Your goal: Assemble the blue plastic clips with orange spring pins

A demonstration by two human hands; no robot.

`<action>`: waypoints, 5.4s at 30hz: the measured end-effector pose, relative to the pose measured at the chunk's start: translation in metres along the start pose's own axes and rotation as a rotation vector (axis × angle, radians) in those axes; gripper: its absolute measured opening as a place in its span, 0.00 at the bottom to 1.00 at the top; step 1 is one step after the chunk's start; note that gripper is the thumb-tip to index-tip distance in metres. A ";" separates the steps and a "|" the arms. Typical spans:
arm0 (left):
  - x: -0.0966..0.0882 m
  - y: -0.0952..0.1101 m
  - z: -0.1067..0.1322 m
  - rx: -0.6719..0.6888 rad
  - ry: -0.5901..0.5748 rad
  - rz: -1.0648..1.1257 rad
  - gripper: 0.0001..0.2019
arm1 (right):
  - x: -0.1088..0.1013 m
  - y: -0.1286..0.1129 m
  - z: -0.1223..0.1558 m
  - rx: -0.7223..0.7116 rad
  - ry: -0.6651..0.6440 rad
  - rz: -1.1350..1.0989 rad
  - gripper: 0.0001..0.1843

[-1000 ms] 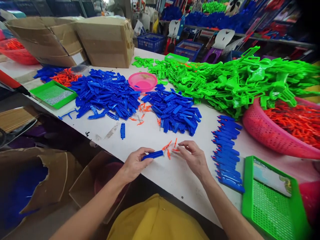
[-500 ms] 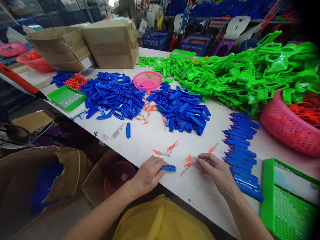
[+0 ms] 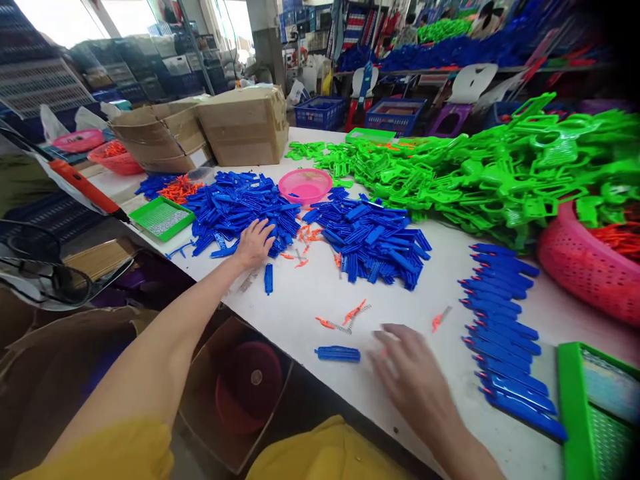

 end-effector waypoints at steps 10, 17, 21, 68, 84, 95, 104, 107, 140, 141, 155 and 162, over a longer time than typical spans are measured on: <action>0.009 0.006 0.026 -0.041 0.028 -0.045 0.20 | 0.149 -0.057 -0.157 -0.279 -0.379 0.067 0.21; 0.008 0.032 0.064 -0.072 0.094 -0.027 0.19 | 0.167 -0.029 -0.161 -0.333 -0.410 0.087 0.20; 0.004 0.057 0.095 -0.066 0.088 0.008 0.19 | 0.137 -0.001 -0.135 -0.332 -0.444 0.114 0.20; -0.054 0.018 0.184 -0.395 0.037 0.304 0.14 | 0.013 -0.015 0.021 -0.223 -0.163 0.215 0.08; -0.020 0.180 0.223 -0.579 -0.352 1.196 0.13 | -0.011 -0.039 0.032 0.219 -0.146 -0.273 0.14; -0.009 0.213 0.229 -0.724 -0.414 1.655 0.24 | 0.010 -0.032 0.054 0.971 -0.242 -0.773 0.20; 0.001 0.249 0.249 -0.935 -0.454 1.755 0.17 | -0.029 0.011 0.049 0.537 -0.082 -0.155 0.15; 0.005 0.268 0.248 -0.903 -0.589 1.780 0.20 | -0.039 0.041 0.041 0.298 0.006 0.212 0.14; 0.017 0.304 0.247 -1.171 -0.658 1.967 0.13 | -0.054 0.049 0.072 0.268 -0.124 0.217 0.10; 0.019 0.305 0.247 -1.174 -0.657 1.961 0.13 | -0.054 0.049 0.072 0.265 -0.120 0.219 0.10; 0.022 0.322 0.231 -1.246 -0.675 2.023 0.21 | -0.065 0.002 0.064 0.448 0.013 -0.220 0.03; 0.021 0.323 0.231 -1.252 -0.687 2.009 0.22 | -0.050 0.002 0.066 0.533 -0.085 -0.259 0.05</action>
Point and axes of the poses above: each hand's wrist, its own z-axis away from the middle knuckle, its own x-axis out of the palm, y = z × x, the point moved 5 cm from there along -z, towards the middle knuckle, and after that the axes turned 7 degrees about y, right-handed, at the moved point
